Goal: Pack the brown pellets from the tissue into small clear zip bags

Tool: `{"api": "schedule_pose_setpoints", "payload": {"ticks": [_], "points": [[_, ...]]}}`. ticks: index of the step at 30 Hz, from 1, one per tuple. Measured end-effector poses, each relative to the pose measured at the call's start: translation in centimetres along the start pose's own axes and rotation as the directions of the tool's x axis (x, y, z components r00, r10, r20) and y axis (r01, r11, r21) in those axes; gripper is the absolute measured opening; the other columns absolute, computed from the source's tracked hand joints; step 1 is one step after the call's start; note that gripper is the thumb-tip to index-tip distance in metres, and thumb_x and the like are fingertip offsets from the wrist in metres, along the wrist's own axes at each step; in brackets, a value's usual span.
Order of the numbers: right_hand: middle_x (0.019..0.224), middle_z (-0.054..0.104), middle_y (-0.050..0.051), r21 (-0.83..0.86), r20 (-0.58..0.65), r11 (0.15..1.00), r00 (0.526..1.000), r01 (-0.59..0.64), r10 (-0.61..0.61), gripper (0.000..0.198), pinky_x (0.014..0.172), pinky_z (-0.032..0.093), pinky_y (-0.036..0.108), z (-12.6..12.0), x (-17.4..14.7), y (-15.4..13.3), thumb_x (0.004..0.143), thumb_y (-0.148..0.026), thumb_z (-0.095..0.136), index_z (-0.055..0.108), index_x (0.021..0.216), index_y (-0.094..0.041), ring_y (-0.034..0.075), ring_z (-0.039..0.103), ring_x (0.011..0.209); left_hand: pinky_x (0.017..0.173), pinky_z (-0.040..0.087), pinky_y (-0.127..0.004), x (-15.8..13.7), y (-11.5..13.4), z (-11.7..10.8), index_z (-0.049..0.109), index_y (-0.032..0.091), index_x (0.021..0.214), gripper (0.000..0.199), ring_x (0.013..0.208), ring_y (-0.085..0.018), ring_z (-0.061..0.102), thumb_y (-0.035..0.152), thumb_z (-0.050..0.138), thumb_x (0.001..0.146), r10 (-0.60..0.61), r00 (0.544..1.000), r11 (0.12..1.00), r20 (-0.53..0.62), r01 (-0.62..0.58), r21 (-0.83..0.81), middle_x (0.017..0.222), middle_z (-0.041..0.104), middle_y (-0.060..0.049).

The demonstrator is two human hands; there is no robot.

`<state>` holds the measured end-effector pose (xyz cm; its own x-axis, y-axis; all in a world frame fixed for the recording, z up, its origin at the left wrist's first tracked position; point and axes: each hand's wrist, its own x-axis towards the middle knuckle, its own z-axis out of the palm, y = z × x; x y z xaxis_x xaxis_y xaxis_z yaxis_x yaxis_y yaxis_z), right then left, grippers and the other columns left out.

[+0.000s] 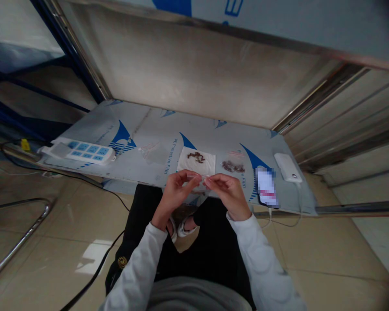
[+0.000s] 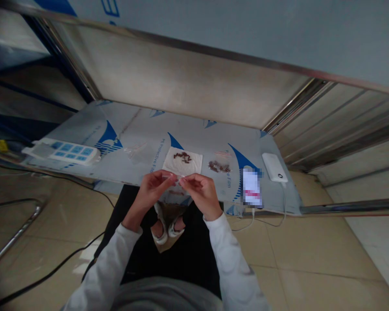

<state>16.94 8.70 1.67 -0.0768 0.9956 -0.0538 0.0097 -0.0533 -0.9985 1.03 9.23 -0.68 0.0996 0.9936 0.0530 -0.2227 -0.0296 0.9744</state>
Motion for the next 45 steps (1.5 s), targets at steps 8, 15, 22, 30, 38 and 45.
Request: {"api": "schedule_pose_setpoints", "payload": {"ticks": [8,15,22,30,38,45], "points": [[0.074,0.069,0.002,0.047,-0.047,0.998,0.998,-0.032,0.034,0.022,0.066,0.051,0.025,0.1,-0.5,0.2,0.071,-0.038,0.074,0.068,0.078,-0.018,0.012,0.062,0.065,0.065,0.047,-0.023,0.1,0.2,0.0,0.068,0.014,0.079,0.022,0.069,-0.013,0.062,0.035,0.069,0.076,0.022,0.998,0.995,-0.057,-0.017,0.094,0.076,0.07,-0.005],[0.077,0.07,0.002,-0.005,-0.012,1.0,1.0,-0.009,0.009,0.023,0.068,0.052,0.026,-0.2,-0.5,0.2,0.071,-0.038,0.074,0.068,0.08,-0.018,0.014,0.063,0.069,0.066,0.049,-0.023,0.0,0.6,-0.1,0.069,0.014,0.081,0.021,0.07,-0.013,0.063,0.034,0.07,0.075,-0.026,1.0,0.999,0.0,0.026,0.018,0.079,0.071,-0.006],[0.079,0.071,0.004,-0.034,-0.036,0.999,0.999,0.013,-0.014,0.024,0.069,0.053,0.028,0.0,-0.6,0.4,0.072,-0.04,0.073,0.068,0.082,-0.018,0.016,0.065,0.071,0.066,0.049,-0.024,-0.1,0.5,0.0,0.07,0.014,0.079,0.022,0.07,-0.015,0.063,0.034,0.07,0.074,0.006,1.0,0.997,-0.019,-0.004,0.083,0.076,0.071,-0.006],[0.078,0.071,0.004,-0.136,-0.076,0.988,0.993,0.074,-0.085,0.021,0.07,0.053,0.028,0.3,-0.8,-0.7,0.076,-0.037,0.07,0.069,0.082,-0.018,0.017,0.065,0.072,0.068,0.049,-0.025,-0.1,1.1,0.1,0.07,0.013,0.081,0.022,0.074,-0.015,0.064,0.035,0.068,0.076,-0.026,0.999,0.998,0.045,0.023,0.065,0.08,0.071,-0.007],[0.088,0.073,0.006,-0.106,-0.061,0.992,0.996,0.061,-0.068,0.024,0.078,0.053,0.031,-0.2,-0.9,-0.1,0.074,-0.038,0.071,0.07,0.088,-0.018,0.019,0.067,0.082,0.07,0.051,-0.027,-0.1,0.7,0.0,0.071,0.014,0.081,0.021,0.073,-0.016,0.064,0.033,0.071,0.073,-0.006,1.0,0.999,0.014,0.005,0.033,0.08,0.072,-0.007],[0.081,0.072,0.005,-0.183,-0.084,0.978,0.99,0.101,-0.118,0.022,0.076,0.053,0.031,0.0,-1.0,-0.3,0.076,-0.039,0.069,0.069,0.083,-0.018,0.019,0.066,0.077,0.072,0.051,-0.027,-0.1,0.7,0.1,0.072,0.015,0.081,0.017,0.075,-0.016,0.065,0.03,0.071,0.073,0.043,0.999,0.997,0.016,-0.044,0.068,0.08,0.073,-0.007]]}}
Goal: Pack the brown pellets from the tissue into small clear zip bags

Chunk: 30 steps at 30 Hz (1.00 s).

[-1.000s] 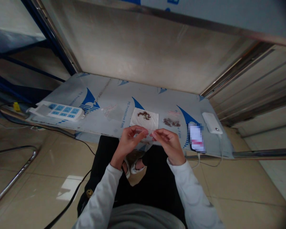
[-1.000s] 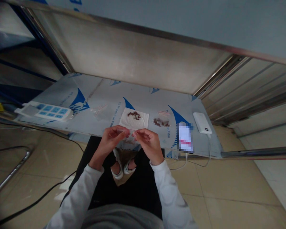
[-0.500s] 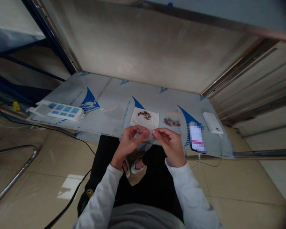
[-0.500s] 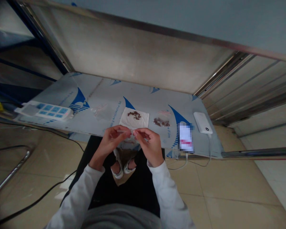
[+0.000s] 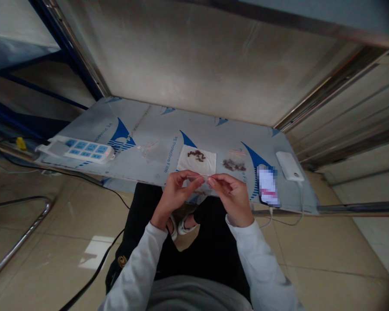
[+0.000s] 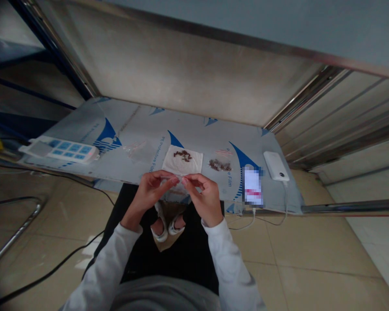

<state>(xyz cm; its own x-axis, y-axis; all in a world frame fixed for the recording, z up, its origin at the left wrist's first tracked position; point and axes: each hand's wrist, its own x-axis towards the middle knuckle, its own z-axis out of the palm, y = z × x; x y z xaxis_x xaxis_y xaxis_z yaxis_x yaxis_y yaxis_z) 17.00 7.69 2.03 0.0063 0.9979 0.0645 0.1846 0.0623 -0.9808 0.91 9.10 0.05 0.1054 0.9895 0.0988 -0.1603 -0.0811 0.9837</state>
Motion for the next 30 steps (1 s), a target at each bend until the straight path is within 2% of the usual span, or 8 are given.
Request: {"api": "schedule_pose_setpoints", "payload": {"ticks": [5,9,13,19,25,30], "points": [[0.085,0.072,0.005,0.052,0.009,0.999,1.0,-0.016,0.015,0.023,0.075,0.053,0.03,0.22,-0.13,0.02,0.076,-0.04,0.069,0.068,0.086,-0.019,0.019,0.067,0.079,0.074,0.051,-0.027,0.03,-0.01,0.02,0.071,0.015,0.081,0.017,0.076,-0.017,0.066,0.03,0.072,0.073,0.026,0.999,1.0,-0.029,-0.026,-0.002,0.081,0.073,-0.007],[0.088,0.072,0.005,0.084,0.014,0.996,0.999,-0.035,0.034,0.023,0.077,0.054,0.03,0.06,-0.18,0.11,0.075,-0.038,0.07,0.069,0.088,-0.019,0.019,0.067,0.082,0.072,0.052,-0.027,-0.02,0.13,-0.19,0.072,0.015,0.082,0.017,0.076,-0.017,0.066,0.03,0.071,0.074,0.004,1.0,1.0,0.002,-0.004,-0.015,0.082,0.073,-0.007],[0.087,0.073,0.004,0.073,0.017,0.997,0.999,-0.041,0.04,0.021,0.076,0.055,0.031,-0.23,-0.15,-0.06,0.076,-0.037,0.07,0.07,0.089,-0.02,0.018,0.068,0.079,0.073,0.052,-0.028,-0.05,0.33,-0.28,0.072,0.016,0.083,0.018,0.076,-0.017,0.067,0.032,0.069,0.076,0.0,0.999,1.0,0.034,0.0,0.006,0.083,0.074,-0.007],[0.088,0.073,0.004,0.049,0.002,0.999,1.0,-0.024,0.024,0.021,0.076,0.056,0.033,-0.28,-0.07,-0.27,0.075,-0.037,0.071,0.072,0.088,-0.021,0.019,0.068,0.078,0.076,0.053,-0.029,0.09,0.12,-0.3,0.074,0.018,0.082,0.016,0.078,-0.018,0.067,0.032,0.07,0.075,0.03,0.999,0.999,0.012,-0.03,0.01,0.083,0.074,-0.006],[0.085,0.074,0.004,0.047,-0.018,0.999,1.0,-0.011,0.012,0.02,0.074,0.056,0.032,-0.22,-0.05,-0.21,0.075,-0.036,0.071,0.072,0.088,-0.02,0.019,0.068,0.074,0.068,0.053,-0.027,0.13,0.08,-0.34,0.074,0.017,0.085,0.018,0.071,-0.016,0.066,0.032,0.071,0.074,0.004,1.0,1.0,0.003,-0.004,-0.001,0.084,0.074,-0.006],[0.081,0.073,0.004,0.027,-0.014,1.0,1.0,0.004,-0.004,0.017,0.073,0.055,0.031,-0.23,-0.03,-0.43,0.077,-0.034,0.07,0.072,0.086,-0.02,0.018,0.068,0.074,0.065,0.053,-0.025,0.1,0.05,-0.23,0.073,0.017,0.081,0.017,0.067,-0.015,0.066,0.032,0.071,0.074,0.02,0.999,1.0,-0.026,-0.02,-0.001,0.077,0.074,-0.005]]}}
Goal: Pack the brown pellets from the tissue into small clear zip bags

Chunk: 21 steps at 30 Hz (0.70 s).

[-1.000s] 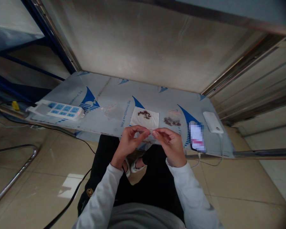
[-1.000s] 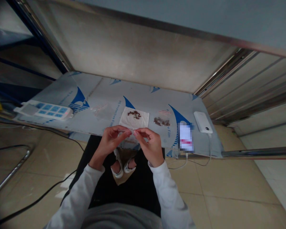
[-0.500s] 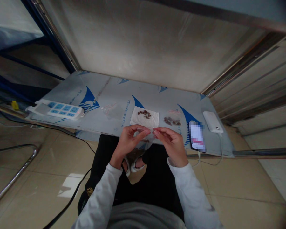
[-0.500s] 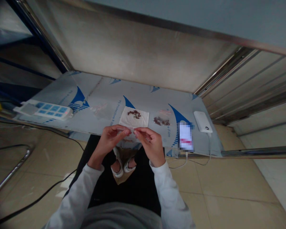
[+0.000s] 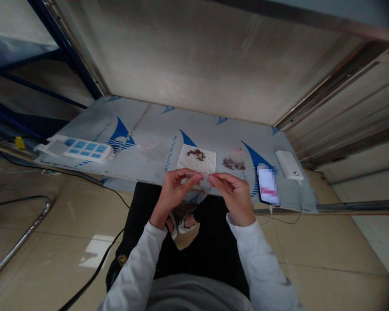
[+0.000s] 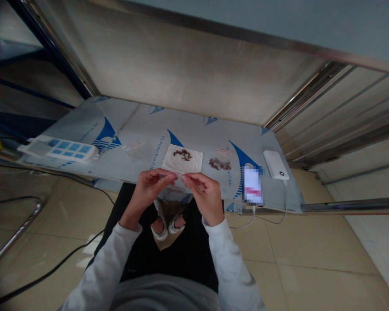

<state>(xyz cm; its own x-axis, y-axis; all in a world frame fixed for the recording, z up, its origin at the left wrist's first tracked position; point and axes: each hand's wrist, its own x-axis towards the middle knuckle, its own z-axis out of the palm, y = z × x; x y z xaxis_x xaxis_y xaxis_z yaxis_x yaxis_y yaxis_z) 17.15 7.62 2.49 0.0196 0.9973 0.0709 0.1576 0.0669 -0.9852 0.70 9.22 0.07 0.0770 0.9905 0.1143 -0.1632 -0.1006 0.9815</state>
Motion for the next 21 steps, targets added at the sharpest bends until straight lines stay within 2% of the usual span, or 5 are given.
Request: {"api": "schedule_pose_setpoints", "payload": {"ticks": [5,9,13,21], "points": [[0.079,0.072,0.004,-0.036,0.001,0.999,1.0,0.03,-0.03,0.016,0.074,0.053,0.03,0.01,-0.14,-0.18,0.078,-0.034,0.068,0.07,0.084,-0.019,0.018,0.067,0.075,0.067,0.053,-0.026,-0.17,0.0,0.26,0.074,0.017,0.078,0.015,0.07,-0.016,0.067,0.031,0.071,0.073,0.028,0.998,0.999,-0.052,-0.027,0.033,0.077,0.074,-0.005],[0.082,0.071,0.004,0.028,0.019,1.0,1.0,-0.004,0.003,0.017,0.073,0.053,0.028,0.17,-0.17,0.13,0.078,-0.034,0.068,0.068,0.086,-0.019,0.017,0.066,0.076,0.071,0.053,-0.027,-0.19,0.19,0.4,0.074,0.017,0.079,0.014,0.074,-0.017,0.068,0.028,0.072,0.073,0.057,0.997,0.998,-0.057,-0.056,0.015,0.08,0.074,-0.006],[0.088,0.072,0.004,0.085,0.062,0.996,0.998,-0.028,0.022,0.019,0.074,0.052,0.027,0.44,-0.14,0.62,0.076,-0.034,0.071,0.068,0.088,-0.019,0.017,0.066,0.081,0.071,0.053,-0.027,-0.15,0.43,0.53,0.073,0.016,0.079,0.013,0.072,-0.016,0.067,0.027,0.071,0.074,0.059,0.998,0.998,-0.034,-0.058,0.036,0.078,0.074,-0.005],[0.078,0.07,0.002,0.038,0.046,0.998,0.998,0.048,-0.049,0.01,0.071,0.051,0.026,0.42,-0.08,0.8,0.077,-0.029,0.07,0.069,0.08,-0.02,0.015,0.065,0.074,0.066,0.052,-0.025,-0.24,0.53,0.82,0.07,0.014,0.083,0.02,0.071,-0.016,0.067,0.032,0.07,0.075,-0.026,0.999,1.0,0.04,0.026,0.002,0.08,0.073,-0.007]]}}
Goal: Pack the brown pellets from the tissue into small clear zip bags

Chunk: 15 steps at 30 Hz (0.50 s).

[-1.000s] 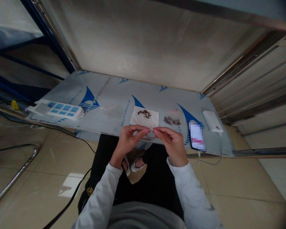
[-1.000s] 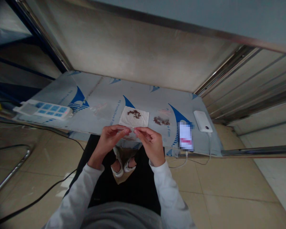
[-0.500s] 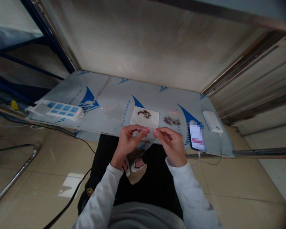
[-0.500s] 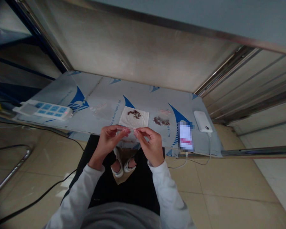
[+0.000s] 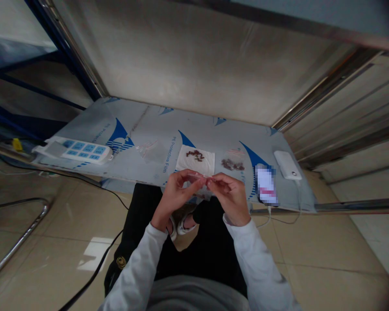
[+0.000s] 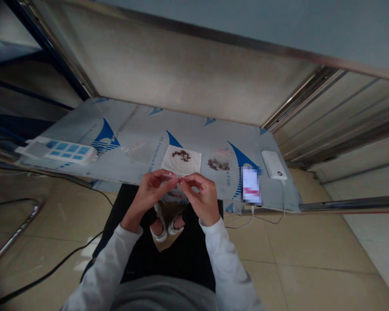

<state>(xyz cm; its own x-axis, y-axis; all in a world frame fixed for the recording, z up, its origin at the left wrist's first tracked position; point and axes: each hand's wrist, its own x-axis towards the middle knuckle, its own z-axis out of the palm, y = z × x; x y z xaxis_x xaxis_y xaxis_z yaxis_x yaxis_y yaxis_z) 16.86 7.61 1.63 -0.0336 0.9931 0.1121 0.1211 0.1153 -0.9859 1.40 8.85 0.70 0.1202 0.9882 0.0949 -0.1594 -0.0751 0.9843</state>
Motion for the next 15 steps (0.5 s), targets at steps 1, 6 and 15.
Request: {"api": "schedule_pose_setpoints", "payload": {"ticks": [1,6,15], "points": [[0.079,0.071,0.002,-0.003,0.006,1.0,1.0,-0.002,0.002,0.01,0.072,0.052,0.026,-0.11,0.06,0.01,0.077,-0.029,0.07,0.07,0.081,-0.02,0.016,0.065,0.075,0.066,0.053,-0.025,0.02,0.0,0.0,0.07,0.014,0.084,0.02,0.071,-0.016,0.067,0.031,0.071,0.074,-0.001,1.0,1.0,0.012,0.001,-0.008,0.081,0.073,-0.007],[0.083,0.073,0.003,0.047,0.068,0.997,0.996,-0.062,0.059,0.014,0.075,0.052,0.027,-0.63,0.21,0.01,0.079,-0.032,0.067,0.071,0.085,-0.02,0.017,0.068,0.079,0.064,0.052,-0.025,0.2,-0.06,0.1,0.072,0.015,0.079,0.015,0.066,-0.015,0.066,0.029,0.069,0.076,0.035,0.999,0.998,0.001,-0.035,0.054,0.074,0.073,-0.005],[0.079,0.071,0.003,-0.259,-0.086,0.964,0.992,0.066,-0.091,0.014,0.074,0.05,0.028,-0.12,-0.32,-0.49,0.082,-0.031,0.063,0.07,0.081,-0.019,0.017,0.065,0.076,0.069,0.052,-0.026,-0.2,-0.45,0.99,0.073,0.015,0.08,0.016,0.073,-0.017,0.068,0.03,0.069,0.076,0.136,0.985,0.971,-0.107,-0.11,0.214,0.078,0.074,-0.006]]}}
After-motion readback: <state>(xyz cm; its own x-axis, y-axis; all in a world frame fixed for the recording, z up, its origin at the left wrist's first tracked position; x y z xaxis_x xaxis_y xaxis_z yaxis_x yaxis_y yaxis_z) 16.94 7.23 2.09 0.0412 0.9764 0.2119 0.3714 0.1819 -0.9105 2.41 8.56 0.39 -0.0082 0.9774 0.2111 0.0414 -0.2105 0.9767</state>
